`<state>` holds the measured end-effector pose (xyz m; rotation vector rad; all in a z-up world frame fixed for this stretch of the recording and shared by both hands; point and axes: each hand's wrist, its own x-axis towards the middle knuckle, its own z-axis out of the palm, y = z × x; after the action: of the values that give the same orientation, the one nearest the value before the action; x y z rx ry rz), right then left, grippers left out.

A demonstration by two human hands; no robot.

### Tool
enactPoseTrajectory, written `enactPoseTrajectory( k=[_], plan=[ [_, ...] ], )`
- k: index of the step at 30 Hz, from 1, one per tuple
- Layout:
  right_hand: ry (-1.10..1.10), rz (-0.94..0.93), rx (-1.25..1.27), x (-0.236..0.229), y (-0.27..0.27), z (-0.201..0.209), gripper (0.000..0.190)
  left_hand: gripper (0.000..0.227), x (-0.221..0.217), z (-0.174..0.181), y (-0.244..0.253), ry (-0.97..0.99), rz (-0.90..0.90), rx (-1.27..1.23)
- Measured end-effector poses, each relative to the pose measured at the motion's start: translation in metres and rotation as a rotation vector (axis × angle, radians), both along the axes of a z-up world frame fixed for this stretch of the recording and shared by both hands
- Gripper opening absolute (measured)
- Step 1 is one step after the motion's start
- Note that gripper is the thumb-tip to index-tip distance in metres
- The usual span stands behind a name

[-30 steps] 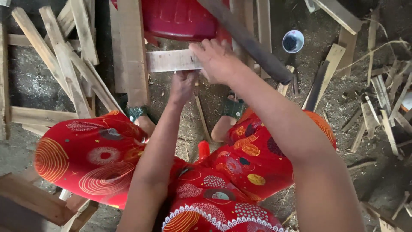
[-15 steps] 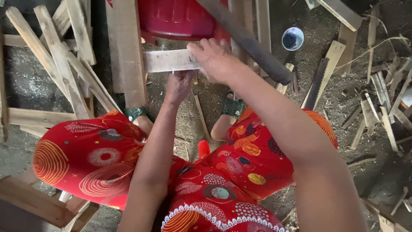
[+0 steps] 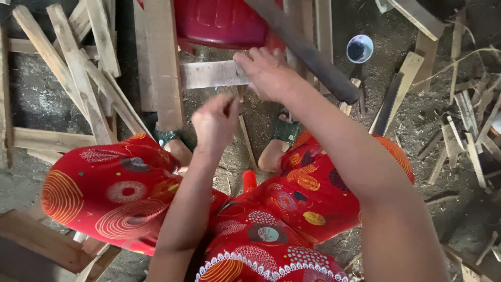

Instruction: The person is using a hammer and nails to attach wooden boards to a frame, likely for a stool or small chair.

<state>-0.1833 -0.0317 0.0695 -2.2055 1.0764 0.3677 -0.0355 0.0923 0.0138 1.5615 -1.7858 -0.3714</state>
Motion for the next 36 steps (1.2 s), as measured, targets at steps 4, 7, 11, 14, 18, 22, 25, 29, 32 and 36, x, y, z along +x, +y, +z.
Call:
enactPoseTrajectory(
  k=[4, 7, 11, 14, 18, 22, 25, 29, 32, 36],
  plan=[
    [0.067, -0.028, 0.013, 0.004, 0.000, -0.011, 0.071, 0.064, 0.019, 0.017, -0.042, -0.288, 0.039, -0.029],
    [0.049, 0.057, -0.215, 0.004, -0.007, -0.033, 0.078, 0.083, 0.028, -0.002, -0.070, -0.433, -0.232, 0.222],
    [0.098, -0.036, -0.039, 0.005, -0.003, -0.004, 0.070, 0.088, 0.029, -0.022, -0.072, -0.399, -0.223, 0.131],
    [0.062, -0.024, -0.060, -0.001, -0.004, -0.004, 0.077, 0.088, 0.028, -0.028, -0.074, -0.347, -0.195, 0.121],
    [0.093, -0.068, 0.041, 0.002, -0.004, 0.048, 0.073, 0.077, 0.028, -0.034, -0.076, -0.363, -0.205, 0.063],
    [-0.245, -0.226, -0.128, -0.017, -0.015, 0.091, 0.053, 0.055, 0.026, -0.018, -0.073, -0.404, -0.165, 0.030],
    [-0.212, -0.205, -0.470, -0.024, -0.037, 0.072, 0.060, 0.073, 0.028, -0.021, -0.074, -0.506, -0.188, 0.117],
    [-0.027, -0.329, -0.424, -0.002, -0.060, 0.047, 0.072, 0.062, 0.028, -0.018, -0.073, -0.518, -0.144, -0.088],
    [0.026, -0.280, -0.523, 0.007, -0.069, 0.024, 0.065, 0.070, 0.026, -0.010, -0.069, -0.522, -0.145, -0.004],
    [0.005, -0.396, -0.195, 0.012, -0.069, 0.053, 0.056, 0.066, 0.030, -0.002, -0.065, -0.457, -0.203, 0.011]
  ],
)
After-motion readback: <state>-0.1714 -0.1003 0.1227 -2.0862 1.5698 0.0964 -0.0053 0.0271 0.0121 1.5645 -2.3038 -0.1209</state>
